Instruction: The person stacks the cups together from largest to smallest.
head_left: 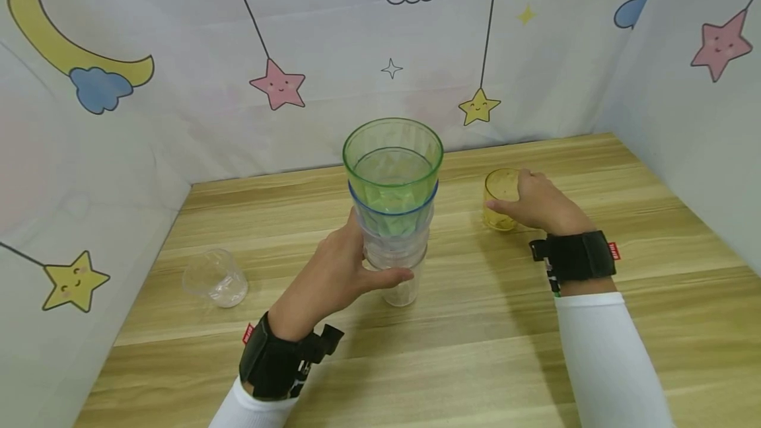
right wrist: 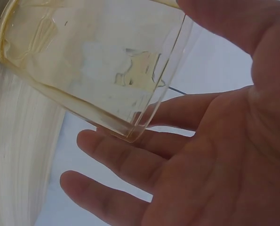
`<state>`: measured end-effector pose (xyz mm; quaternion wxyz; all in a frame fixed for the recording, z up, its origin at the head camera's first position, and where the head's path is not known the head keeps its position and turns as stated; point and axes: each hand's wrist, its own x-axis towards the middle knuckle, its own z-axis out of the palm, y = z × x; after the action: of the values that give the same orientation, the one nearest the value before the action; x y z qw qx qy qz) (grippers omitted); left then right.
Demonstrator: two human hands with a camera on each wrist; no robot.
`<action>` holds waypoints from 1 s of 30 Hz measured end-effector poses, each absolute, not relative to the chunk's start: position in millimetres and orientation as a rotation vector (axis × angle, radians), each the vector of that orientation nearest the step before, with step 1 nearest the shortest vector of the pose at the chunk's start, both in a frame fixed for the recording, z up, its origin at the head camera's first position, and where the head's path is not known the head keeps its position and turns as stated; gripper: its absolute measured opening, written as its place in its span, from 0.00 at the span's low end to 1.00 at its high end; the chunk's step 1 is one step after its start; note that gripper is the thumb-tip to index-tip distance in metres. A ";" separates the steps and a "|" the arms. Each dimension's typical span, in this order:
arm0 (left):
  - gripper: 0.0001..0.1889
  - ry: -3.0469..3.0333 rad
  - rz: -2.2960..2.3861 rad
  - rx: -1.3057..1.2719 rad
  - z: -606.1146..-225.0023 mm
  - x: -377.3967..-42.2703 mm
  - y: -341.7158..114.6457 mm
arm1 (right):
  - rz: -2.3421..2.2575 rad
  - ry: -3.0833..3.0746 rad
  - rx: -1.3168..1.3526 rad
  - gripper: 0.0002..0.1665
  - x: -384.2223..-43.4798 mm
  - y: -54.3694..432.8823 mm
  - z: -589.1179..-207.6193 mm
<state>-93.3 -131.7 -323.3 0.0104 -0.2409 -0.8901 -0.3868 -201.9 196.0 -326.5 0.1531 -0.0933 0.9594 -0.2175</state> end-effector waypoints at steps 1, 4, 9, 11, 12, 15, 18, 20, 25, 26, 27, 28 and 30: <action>0.53 -2.777 -1.210 -0.754 -323.3 -93.4 -131.6 | -0.616 2.753 -0.268 0.59 -201.8 196.0 -326.3; 0.53 -2.775 -1.214 -0.757 -323.2 -93.7 -131.4 | -0.613 2.758 -0.274 0.58 -201.8 195.7 -326.8; 0.53 -2.780 -1.208 -0.747 -323.3 -93.6 -131.7 | -0.599 2.762 -0.296 0.56 -201.8 194.4 -327.6; 0.53 -2.780 -1.207 -0.746 -323.5 -93.7 -131.8 | -0.601 2.761 -0.299 0.56 -201.3 193.5 -327.1; 0.53 -2.778 -1.206 -0.748 -323.7 -93.9 -131.8 | -0.605 2.761 -0.300 0.56 -201.0 193.1 -326.8; 0.53 -2.772 -1.206 -0.761 -324.1 -94.4 -131.7 | -0.620 2.765 -0.293 0.56 -199.7 191.9 -325.4; 0.52 -2.767 -1.208 -0.772 -324.2 -94.3 -131.8 | -0.626 2.782 -0.291 0.58 -197.9 190.5 -323.2; 0.52 -2.765 -1.212 -0.775 -324.3 -94.1 -132.0 | -0.631 2.799 -0.293 0.59 -196.4 189.6 -321.4; 0.52 -2.769 -1.223 -0.775 -323.6 -93.4 -132.6 | -0.669 2.835 -0.311 0.59 -190.8 187.3 -315.2; 0.52 -2.770 -1.225 -0.775 -323.4 -93.3 -132.7 | -0.676 2.841 -0.314 0.59 -189.6 186.7 -313.9; 0.52 -2.770 -1.226 -0.775 -323.3 -93.2 -132.8 | -0.682 2.843 -0.315 0.59 -188.5 186.2 -312.7; 0.52 -2.769 -1.227 -0.778 -323.2 -93.2 -132.9 | -0.689 2.848 -0.319 0.59 -187.7 185.3 -311.5; 0.52 -2.765 -1.226 -0.780 -323.1 -93.1 -133.2 | -0.701 2.853 -0.315 0.60 -186.5 184.0 -309.4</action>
<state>-93.1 -133.2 -323.1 0.0089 -0.2496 -0.8853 -0.3923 -186.5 184.0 -309.4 0.0933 -0.1060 0.9613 -0.2363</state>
